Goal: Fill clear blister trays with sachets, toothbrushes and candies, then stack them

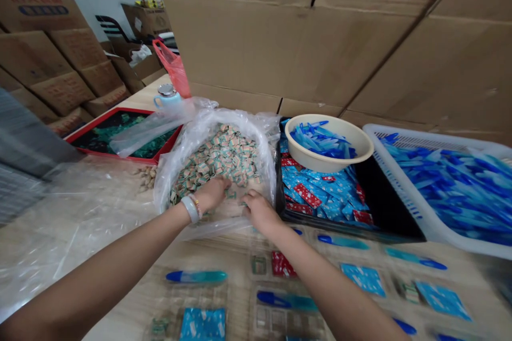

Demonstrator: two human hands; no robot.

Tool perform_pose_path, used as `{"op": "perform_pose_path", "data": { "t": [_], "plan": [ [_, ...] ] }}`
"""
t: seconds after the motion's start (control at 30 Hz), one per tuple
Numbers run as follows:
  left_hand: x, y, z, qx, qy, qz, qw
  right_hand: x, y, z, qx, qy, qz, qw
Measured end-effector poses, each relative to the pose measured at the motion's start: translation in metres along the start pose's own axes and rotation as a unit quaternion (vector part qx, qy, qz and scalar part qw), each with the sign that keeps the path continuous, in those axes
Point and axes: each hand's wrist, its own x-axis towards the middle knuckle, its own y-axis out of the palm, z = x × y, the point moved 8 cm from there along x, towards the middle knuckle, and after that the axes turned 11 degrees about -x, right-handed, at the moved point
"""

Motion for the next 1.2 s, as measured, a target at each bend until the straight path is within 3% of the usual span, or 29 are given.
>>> {"op": "perform_pose_path", "data": {
  "t": [0.13, 0.23, 0.4, 0.8, 1.0, 1.07, 1.2],
  "plan": [
    [-0.02, -0.004, -0.006, 0.01, 0.066, -0.06, 0.996, -0.001, 0.001, -0.002, 0.005, 0.004, -0.003, 1.0],
    [-0.031, 0.006, -0.012, -0.025, 0.103, -0.055, 0.993, 0.0, 0.002, 0.0, -0.001, 0.008, 0.0, 1.0],
    [-0.033, 0.025, -0.019, -0.073, 0.099, -0.042, 0.991, 0.0, 0.003, 0.003, -0.01, 0.017, 0.002, 1.0],
    [-0.035, 0.033, -0.022, -0.104, 0.099, -0.062, 0.988, -0.003, 0.006, 0.008, -0.052, 0.053, 0.0, 0.997],
    [-0.04, 0.016, -0.006, -0.159, 0.076, -0.099, 0.979, 0.003, -0.02, -0.004, 0.0, 0.059, -0.046, 0.997],
    [-0.045, 0.013, -0.003, -0.163, 0.075, -0.085, 0.98, 0.006, -0.02, -0.007, 0.011, 0.058, -0.007, 0.998],
    [-0.057, 0.022, 0.0, -0.17, 0.066, -0.032, 0.983, 0.006, -0.001, 0.0, 0.0, 0.038, 0.134, 0.99]
  ]
}}
